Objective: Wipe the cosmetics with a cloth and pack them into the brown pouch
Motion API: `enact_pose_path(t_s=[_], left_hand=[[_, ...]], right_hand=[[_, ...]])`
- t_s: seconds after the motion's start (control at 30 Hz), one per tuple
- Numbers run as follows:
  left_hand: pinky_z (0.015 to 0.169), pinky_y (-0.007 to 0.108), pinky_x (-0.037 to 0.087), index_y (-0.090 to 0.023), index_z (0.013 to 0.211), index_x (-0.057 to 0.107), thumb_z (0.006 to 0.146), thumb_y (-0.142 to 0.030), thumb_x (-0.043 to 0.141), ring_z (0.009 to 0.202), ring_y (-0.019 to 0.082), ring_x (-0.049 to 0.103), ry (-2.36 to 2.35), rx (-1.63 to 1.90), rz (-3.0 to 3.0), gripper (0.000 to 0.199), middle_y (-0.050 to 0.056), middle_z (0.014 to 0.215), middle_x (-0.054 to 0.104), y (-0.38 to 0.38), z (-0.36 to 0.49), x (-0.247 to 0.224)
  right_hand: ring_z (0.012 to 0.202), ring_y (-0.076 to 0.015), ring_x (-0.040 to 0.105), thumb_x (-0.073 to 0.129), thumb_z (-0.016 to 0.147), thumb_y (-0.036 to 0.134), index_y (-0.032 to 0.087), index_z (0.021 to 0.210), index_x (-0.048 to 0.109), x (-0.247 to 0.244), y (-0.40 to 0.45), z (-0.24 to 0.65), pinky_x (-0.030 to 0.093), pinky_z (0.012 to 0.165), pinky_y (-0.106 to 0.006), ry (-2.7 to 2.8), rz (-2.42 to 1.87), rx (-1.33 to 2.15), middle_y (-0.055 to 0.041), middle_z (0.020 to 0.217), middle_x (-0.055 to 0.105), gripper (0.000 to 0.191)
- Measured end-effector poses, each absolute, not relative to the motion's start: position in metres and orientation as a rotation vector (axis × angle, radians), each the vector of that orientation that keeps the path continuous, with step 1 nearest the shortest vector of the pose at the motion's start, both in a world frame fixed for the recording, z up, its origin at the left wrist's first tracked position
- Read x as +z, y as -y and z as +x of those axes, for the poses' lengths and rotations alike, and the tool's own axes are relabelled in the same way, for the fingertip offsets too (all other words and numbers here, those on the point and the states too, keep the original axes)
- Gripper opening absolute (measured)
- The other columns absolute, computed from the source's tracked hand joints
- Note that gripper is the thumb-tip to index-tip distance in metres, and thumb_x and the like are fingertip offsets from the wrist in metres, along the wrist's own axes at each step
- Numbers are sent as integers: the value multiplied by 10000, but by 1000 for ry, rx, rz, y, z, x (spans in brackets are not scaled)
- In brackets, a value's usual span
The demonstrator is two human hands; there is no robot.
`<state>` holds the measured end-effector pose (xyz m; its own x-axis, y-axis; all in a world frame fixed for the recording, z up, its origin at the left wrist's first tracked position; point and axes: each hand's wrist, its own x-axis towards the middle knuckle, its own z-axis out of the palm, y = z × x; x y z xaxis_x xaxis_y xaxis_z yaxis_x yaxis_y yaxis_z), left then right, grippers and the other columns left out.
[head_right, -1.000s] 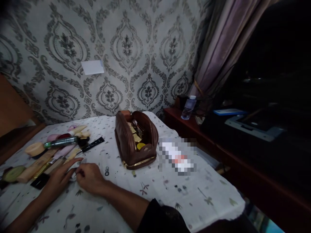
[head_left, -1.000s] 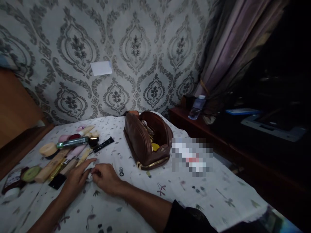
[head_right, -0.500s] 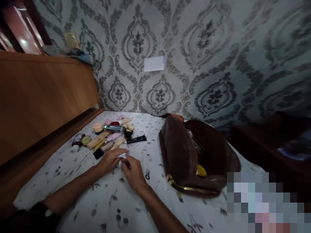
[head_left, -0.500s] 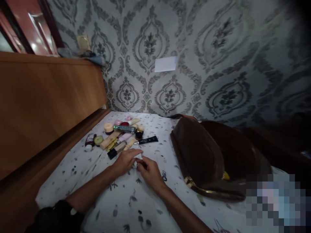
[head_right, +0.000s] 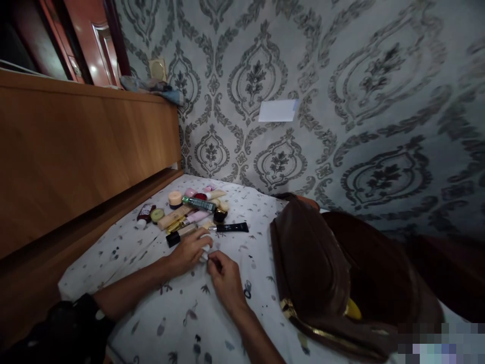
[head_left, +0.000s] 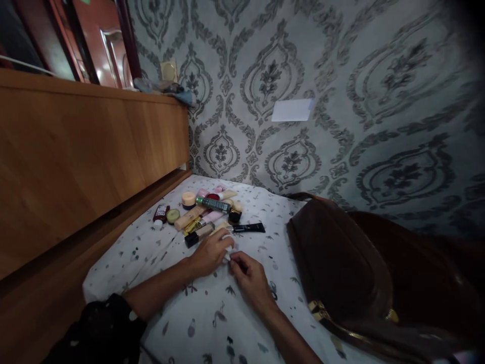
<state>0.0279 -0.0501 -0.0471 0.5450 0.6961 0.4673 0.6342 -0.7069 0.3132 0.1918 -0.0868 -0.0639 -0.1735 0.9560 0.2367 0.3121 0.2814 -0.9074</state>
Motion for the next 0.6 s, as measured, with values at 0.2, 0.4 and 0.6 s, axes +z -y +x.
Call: enact_pose_path(t_s=[0.2,0.4,0.6], left_hand=[[772,314,467,-203,881,602,763,-35,452,857,213,569,-1408,984,2611,254,69,953,590,38,12,-36],[787,331,449,-193,869,589,797,-77,397,850,224,565,-1765,1267,2353,236,62,874,584,12,-32,-10],[734,316,445,-177,811,574,798,-172,374,791,216,568,-1977,1454,2040,200,36,785,590,-11,-84,-9]], right_hand=[[606,-179,547,509,796,338,187,780,643,-63,88,192,418,597,-278,1670,-1206,952,-9,622,595,202],[615,-174,557,504,799,320,173,792,645,-66,89,192,420,600,-275,1660,-1200,953,-10,629,602,204],[583,-152,543,506,795,268,176,789,645,-67,89,192,423,578,-256,1634,-1177,952,8,614,602,166]])
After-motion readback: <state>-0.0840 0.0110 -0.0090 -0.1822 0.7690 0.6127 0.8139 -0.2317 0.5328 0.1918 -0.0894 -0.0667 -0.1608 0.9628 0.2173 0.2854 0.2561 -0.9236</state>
